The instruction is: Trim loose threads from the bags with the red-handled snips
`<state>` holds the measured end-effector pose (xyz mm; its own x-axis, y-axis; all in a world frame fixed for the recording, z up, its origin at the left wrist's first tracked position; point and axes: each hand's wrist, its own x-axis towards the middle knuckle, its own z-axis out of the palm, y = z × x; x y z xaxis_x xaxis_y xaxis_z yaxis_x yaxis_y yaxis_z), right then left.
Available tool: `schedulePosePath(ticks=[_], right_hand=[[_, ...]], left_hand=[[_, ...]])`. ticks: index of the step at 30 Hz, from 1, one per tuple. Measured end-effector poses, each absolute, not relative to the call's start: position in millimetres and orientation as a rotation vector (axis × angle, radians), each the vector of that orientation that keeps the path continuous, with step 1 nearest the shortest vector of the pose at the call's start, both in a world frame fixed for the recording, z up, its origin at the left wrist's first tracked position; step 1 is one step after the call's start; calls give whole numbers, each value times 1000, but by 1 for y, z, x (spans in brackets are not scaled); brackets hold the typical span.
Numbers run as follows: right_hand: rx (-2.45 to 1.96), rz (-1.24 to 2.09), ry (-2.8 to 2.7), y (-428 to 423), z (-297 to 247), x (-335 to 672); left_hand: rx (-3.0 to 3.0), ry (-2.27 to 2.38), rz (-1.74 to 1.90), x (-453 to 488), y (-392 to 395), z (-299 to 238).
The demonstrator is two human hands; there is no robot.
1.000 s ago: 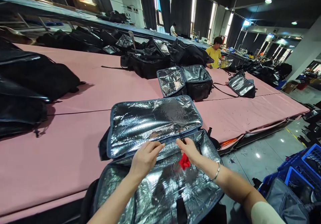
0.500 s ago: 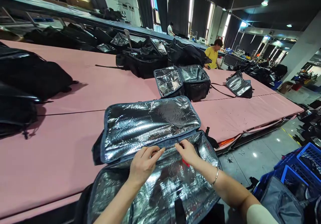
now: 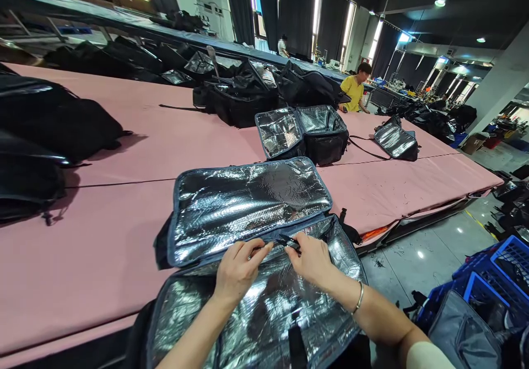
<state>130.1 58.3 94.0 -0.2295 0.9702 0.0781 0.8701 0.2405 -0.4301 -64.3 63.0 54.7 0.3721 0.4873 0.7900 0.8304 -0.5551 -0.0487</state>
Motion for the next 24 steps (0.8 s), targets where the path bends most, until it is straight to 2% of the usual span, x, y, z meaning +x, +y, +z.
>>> schedulePosePath(ticks=[10, 16, 20, 24], right_hand=[[-1585, 755, -1716, 63, 70, 141], [-1608, 851, -1619, 66, 72, 137], [-1620, 813, -1677, 64, 74, 135], [-1695, 574, -1948, 59, 76, 134]], left_hand=[[-2272, -1225, -1043, -60, 65, 63], [-2449, -1359, -817, -50, 89, 81], [-2537, -1446, -612, -39, 102, 93], [-2588, -1512, -541, -30, 103, 97]])
